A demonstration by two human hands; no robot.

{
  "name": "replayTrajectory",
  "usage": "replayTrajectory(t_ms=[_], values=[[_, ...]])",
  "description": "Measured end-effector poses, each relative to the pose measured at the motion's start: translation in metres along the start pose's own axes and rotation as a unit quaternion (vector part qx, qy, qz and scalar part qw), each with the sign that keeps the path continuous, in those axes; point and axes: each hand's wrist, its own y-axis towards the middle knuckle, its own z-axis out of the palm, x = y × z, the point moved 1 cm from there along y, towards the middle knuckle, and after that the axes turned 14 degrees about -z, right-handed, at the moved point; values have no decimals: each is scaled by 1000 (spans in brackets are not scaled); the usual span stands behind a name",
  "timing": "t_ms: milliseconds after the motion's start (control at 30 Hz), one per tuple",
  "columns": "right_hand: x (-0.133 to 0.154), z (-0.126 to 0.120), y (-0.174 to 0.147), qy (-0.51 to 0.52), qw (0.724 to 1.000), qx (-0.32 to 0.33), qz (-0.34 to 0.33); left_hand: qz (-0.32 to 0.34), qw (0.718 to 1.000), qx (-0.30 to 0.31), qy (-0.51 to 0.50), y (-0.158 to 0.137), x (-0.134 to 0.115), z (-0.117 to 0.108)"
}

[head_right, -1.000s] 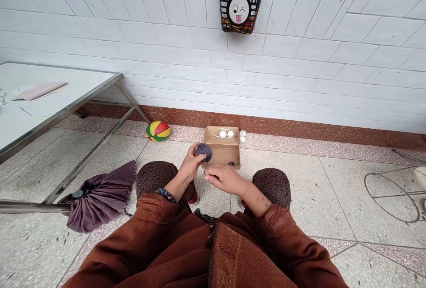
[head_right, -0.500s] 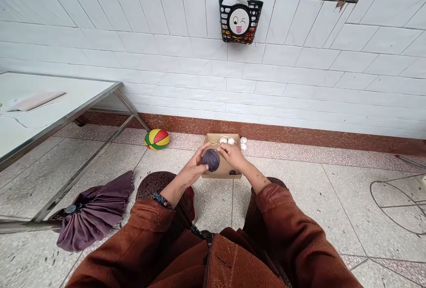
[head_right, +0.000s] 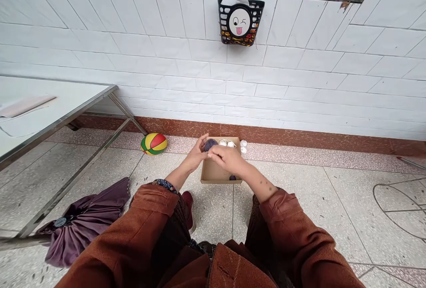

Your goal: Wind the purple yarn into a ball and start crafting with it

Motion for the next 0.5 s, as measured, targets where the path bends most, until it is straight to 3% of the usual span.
replayTrajectory(t_ms=[133, 267, 400, 500], values=[[-37, -11, 9, 17, 996, -83, 23, -1, 994, 101, 27, -9, 12, 7], [-67, 8, -3, 24, 988, -114, 104, 2, 990, 142, -15, -15, 14, 9], [-71, 37, -17, -11, 977, -31, 212, 3, 988, 102, -115, -15, 9, 7], [-60, 49, -25, -44, 973, 68, 216, 1, 986, 59, -157, -11, 6, 5]])
